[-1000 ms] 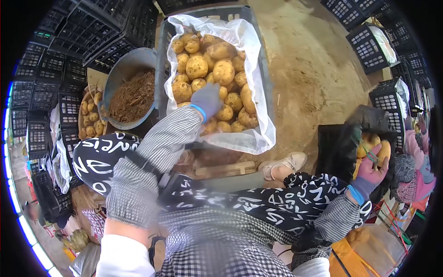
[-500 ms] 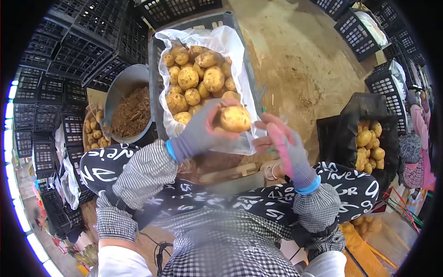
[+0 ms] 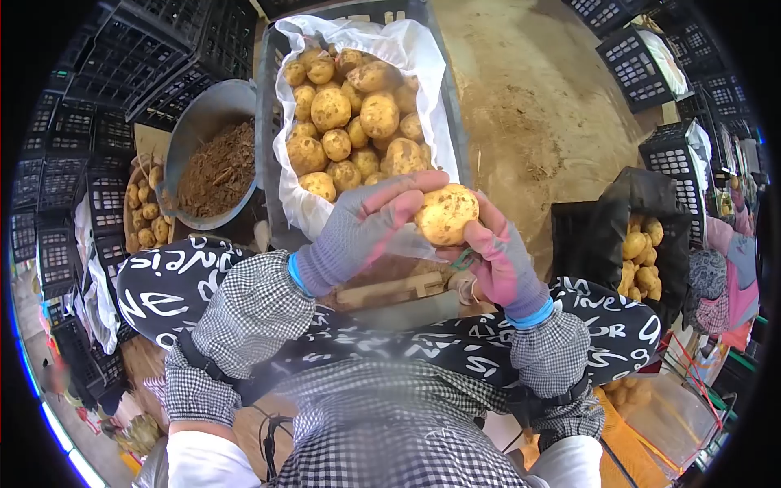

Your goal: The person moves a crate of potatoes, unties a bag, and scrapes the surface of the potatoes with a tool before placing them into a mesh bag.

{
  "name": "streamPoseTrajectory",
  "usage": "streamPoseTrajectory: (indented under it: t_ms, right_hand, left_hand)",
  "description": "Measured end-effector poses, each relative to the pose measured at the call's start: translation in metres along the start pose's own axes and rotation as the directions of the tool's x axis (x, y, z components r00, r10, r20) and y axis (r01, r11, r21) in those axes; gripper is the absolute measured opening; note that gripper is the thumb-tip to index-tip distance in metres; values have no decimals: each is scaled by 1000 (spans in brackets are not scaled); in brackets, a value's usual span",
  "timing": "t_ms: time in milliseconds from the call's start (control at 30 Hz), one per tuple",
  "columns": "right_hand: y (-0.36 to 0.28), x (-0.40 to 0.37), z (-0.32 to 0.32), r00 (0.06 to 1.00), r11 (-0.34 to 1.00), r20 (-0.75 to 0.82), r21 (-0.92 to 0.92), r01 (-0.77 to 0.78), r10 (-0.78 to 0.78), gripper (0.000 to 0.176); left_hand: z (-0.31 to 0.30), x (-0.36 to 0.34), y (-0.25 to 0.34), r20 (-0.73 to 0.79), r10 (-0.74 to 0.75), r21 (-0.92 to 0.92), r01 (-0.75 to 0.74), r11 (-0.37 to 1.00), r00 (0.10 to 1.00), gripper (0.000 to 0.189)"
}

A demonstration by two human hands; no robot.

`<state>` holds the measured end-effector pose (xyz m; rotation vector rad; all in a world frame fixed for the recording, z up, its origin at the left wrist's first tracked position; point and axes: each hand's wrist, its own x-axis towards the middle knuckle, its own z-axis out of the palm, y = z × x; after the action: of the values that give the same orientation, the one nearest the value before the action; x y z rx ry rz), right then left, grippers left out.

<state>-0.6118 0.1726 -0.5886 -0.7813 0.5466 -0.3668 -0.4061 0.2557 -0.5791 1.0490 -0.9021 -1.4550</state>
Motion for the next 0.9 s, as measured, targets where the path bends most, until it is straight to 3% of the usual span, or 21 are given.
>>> streamPoseTrajectory:
  t_ms: [33,133,233,567,633,733,800,867,900]
  right_hand:
    - [0,0,0,1000,1000,11,4,2,-2,64]
    - [-4,1,1,998,1000,59,12,3,-3,65]
    - [0,1,0,997,999,68,-35,26,-23,66]
    - [5,-4,-7,998,985,-7,159,-59,61,55]
    - [-8,-9,-6,991,980,-129,192,50,-26,54]
    - [-21,-11,-11,958,961,-264,217,171,-111,57]
    - [-31,-11,-4,942,930,-309,288,227,-135,57]
    - [-33,-14,-2,939,926,-312,295,238,-142,57]
    - [-34,-18,-1,936,928,-323,286,237,-140,58]
  left_hand:
    - [0,0,1,-7,-3,0,3,1000,1000,50]
    - [9,-2,9,11,-47,-253,48,966,999,47]
    - [12,-1,-1,-32,-56,-191,49,980,998,42]
    - [-7,9,6,-38,51,256,-39,966,998,37]
    - [-31,20,35,-103,95,359,-52,932,990,37]
    - [-90,35,26,-56,185,734,-85,674,981,34]
    - [-127,25,-14,177,-13,938,-165,303,984,39]
    - [-119,-4,-13,299,-375,949,-231,216,877,46]
    - [-122,-20,-12,224,-474,970,-146,196,851,45]
